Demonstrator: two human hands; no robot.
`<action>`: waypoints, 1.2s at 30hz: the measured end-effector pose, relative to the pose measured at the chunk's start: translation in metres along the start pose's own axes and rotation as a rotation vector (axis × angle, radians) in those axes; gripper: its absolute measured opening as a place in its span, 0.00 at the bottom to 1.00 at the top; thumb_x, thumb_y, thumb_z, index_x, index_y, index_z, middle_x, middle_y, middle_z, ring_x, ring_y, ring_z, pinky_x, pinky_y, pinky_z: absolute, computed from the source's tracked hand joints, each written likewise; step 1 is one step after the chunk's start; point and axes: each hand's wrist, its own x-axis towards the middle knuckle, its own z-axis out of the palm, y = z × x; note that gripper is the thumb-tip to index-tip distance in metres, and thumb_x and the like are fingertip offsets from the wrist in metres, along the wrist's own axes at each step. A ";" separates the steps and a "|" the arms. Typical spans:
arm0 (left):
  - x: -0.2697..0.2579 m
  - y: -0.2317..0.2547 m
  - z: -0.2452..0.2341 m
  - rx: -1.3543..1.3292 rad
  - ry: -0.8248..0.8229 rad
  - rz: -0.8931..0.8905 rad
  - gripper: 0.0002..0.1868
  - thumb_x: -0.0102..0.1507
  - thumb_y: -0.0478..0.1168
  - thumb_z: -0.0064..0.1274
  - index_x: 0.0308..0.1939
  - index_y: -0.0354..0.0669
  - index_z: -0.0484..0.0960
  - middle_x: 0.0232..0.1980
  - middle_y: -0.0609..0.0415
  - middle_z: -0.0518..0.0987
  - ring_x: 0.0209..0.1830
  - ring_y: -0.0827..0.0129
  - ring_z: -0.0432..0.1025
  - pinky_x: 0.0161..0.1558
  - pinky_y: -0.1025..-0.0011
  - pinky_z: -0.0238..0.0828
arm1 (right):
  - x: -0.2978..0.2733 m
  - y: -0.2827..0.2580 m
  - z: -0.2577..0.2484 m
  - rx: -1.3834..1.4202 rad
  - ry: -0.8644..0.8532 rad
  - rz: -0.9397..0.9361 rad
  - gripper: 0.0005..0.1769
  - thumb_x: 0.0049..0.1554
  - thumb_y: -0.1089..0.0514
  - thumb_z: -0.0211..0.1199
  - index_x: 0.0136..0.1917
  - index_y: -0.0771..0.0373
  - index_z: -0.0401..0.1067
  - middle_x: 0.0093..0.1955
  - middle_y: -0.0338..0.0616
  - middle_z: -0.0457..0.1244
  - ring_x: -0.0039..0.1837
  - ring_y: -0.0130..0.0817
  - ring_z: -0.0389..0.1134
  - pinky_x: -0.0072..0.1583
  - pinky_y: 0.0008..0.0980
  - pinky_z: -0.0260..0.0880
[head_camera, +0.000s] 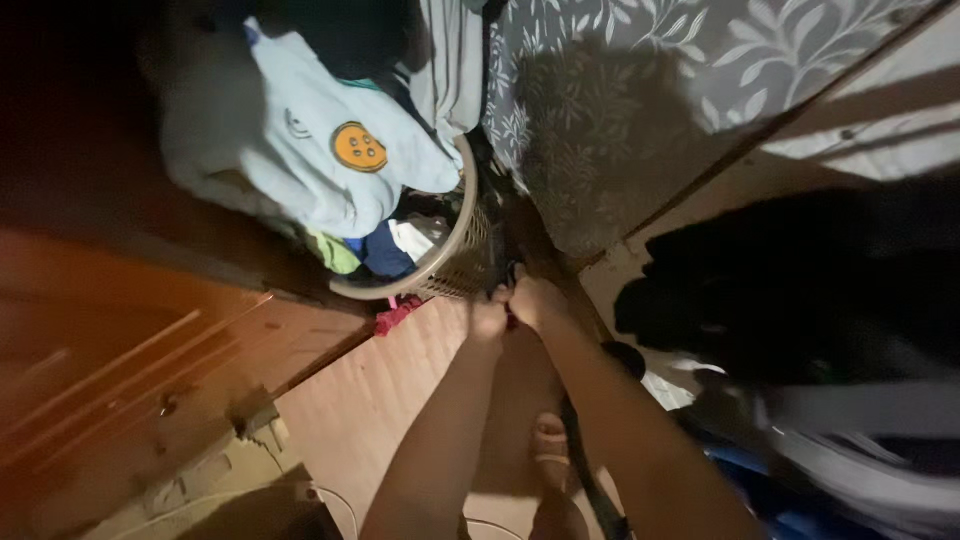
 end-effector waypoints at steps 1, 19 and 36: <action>0.003 0.004 -0.006 0.044 0.022 -0.002 0.21 0.69 0.43 0.49 0.63 0.36 0.70 0.46 0.53 0.77 0.38 0.65 0.72 0.40 0.68 0.71 | 0.009 -0.001 0.000 0.007 0.050 -0.032 0.35 0.65 0.48 0.47 0.83 0.53 0.47 0.77 0.57 0.54 0.73 0.56 0.59 0.70 0.51 0.61; -0.072 0.049 0.024 -0.290 0.079 -0.248 0.15 0.67 0.47 0.55 0.50 0.41 0.76 0.28 0.57 0.72 0.16 0.74 0.63 0.17 0.74 0.60 | -0.039 0.053 -0.016 -0.049 0.322 -0.094 0.24 0.64 0.53 0.50 0.73 0.53 0.67 0.63 0.56 0.67 0.61 0.55 0.70 0.59 0.50 0.73; -0.064 0.000 0.043 -0.106 0.083 -0.236 0.20 0.69 0.45 0.52 0.58 0.32 0.75 0.37 0.52 0.77 0.20 0.71 0.67 0.20 0.72 0.65 | -0.026 0.091 0.039 0.272 0.527 -0.233 0.19 0.63 0.51 0.53 0.62 0.62 0.72 0.59 0.60 0.67 0.59 0.59 0.69 0.59 0.53 0.70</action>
